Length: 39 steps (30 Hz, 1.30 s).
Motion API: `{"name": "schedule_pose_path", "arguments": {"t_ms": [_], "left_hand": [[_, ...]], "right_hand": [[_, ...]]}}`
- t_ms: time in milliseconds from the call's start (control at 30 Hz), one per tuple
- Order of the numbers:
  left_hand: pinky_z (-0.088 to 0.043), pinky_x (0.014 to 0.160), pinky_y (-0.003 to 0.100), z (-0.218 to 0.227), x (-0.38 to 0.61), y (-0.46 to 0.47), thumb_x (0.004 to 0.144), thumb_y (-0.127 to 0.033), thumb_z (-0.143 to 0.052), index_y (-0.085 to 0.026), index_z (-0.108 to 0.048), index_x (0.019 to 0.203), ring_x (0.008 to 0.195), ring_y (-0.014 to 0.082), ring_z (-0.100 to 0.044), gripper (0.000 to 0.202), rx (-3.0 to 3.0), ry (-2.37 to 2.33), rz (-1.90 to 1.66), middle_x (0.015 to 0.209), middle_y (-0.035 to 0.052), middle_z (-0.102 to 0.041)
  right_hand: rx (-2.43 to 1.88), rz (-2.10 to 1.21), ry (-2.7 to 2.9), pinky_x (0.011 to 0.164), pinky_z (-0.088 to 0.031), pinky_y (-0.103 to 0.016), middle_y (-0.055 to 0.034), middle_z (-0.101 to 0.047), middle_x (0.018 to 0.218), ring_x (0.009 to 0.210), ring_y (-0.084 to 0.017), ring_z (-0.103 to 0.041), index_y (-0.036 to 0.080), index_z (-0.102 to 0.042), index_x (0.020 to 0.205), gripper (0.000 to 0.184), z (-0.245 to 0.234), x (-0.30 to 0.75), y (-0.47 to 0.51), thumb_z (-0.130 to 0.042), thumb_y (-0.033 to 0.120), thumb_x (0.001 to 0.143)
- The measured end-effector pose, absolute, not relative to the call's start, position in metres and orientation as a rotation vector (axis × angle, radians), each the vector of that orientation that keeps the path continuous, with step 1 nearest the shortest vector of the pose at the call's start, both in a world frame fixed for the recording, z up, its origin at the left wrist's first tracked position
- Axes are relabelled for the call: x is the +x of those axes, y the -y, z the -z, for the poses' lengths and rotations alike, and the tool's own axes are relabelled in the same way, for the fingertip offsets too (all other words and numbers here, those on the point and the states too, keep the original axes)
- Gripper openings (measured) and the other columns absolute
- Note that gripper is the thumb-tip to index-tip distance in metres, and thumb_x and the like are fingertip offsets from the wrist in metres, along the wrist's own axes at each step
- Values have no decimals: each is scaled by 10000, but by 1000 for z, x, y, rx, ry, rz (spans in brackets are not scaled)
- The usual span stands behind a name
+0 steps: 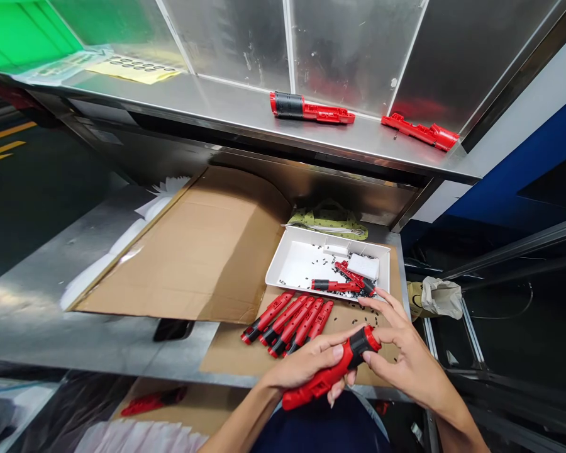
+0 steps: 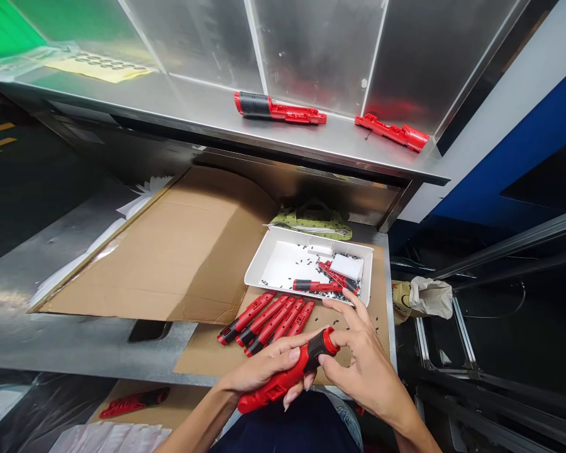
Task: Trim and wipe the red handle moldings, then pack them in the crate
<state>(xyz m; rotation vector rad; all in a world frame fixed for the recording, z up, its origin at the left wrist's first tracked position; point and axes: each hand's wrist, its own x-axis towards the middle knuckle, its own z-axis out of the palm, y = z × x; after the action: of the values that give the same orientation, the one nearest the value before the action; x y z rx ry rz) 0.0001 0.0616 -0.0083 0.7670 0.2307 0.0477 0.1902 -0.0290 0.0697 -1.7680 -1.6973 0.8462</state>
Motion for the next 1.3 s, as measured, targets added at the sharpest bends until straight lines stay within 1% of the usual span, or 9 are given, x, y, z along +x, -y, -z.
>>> {"name": "schedule_pose_path", "arguments": {"t_ms": [200,300,433,567,700,833,967,1167,1300], "left_hand": [[-473,565,256,10,2,-60,836,-588,-649,-249,-327,1536,508,89,-542,842,760,-239,-31,837,39,-660],[-461,555,248,9,4,-58,832,-592,-652,-244,-326,1537,525,97,-551,851,760,-261,-30,829,39,-660],[-439,515,217,5,7,-55,825,-585,-667,-223,-355,1524,581,116,-584,846,735,-327,-80,813,31,-654],[-392,447,185,6,8,-51,840,-578,-653,-193,-380,1499,542,110,-587,811,683,-301,-102,791,35,-659],[-352,384,161,16,6,-49,882,-581,-585,-175,-411,1452,448,83,-532,721,577,-220,-108,749,31,-662],[-403,380,160,22,2,-49,928,-536,-530,-161,-395,1436,430,79,-519,645,494,-155,-106,715,20,-649],[-399,375,152,19,4,-51,930,-534,-531,-152,-411,1417,441,91,-551,631,492,-96,-73,726,38,-670],[-417,377,168,16,6,-50,936,-521,-524,-126,-500,1327,422,90,-549,556,496,-69,-87,734,44,-675],[-449,392,183,15,6,-51,931,-528,-531,-123,-485,1351,440,99,-566,585,502,-33,-53,759,45,-687]], "right_hand": [[-1729,-924,1698,1180,-279,-591,10,-493,1483,1504,-327,-174,243,-684,757,108,-71,199,30,-622,197,832],[-1738,-880,1723,1162,-329,-555,-16,-550,1408,1476,-317,-233,244,-671,779,107,-72,197,31,-605,180,835],[-1839,-582,1673,1095,-411,-543,-59,-603,1293,1418,-330,-333,236,-620,759,110,-67,183,35,-586,145,810],[-1897,-321,1611,1111,-350,-627,-74,-555,1378,1459,-369,-268,247,-629,853,82,-68,178,43,-584,183,827],[-1893,-427,1561,1167,-269,-625,-33,-442,1511,1500,-357,-199,278,-623,951,120,-78,193,53,-642,273,832],[-1831,-534,1483,1199,-211,-604,-12,-406,1542,1516,-332,-165,281,-629,901,111,-79,201,56,-686,286,805],[-1735,-685,1451,1200,-190,-615,-19,-372,1566,1526,-332,-113,286,-682,930,170,-73,191,47,-742,327,776],[-1655,-822,1391,1209,-156,-613,-35,-425,1538,1520,-343,-128,244,-689,733,129,-70,180,37,-762,345,768],[-1652,-816,1372,1213,-173,-589,-29,-443,1528,1517,-333,-153,245,-697,708,149,-70,179,39,-758,362,776]]}}
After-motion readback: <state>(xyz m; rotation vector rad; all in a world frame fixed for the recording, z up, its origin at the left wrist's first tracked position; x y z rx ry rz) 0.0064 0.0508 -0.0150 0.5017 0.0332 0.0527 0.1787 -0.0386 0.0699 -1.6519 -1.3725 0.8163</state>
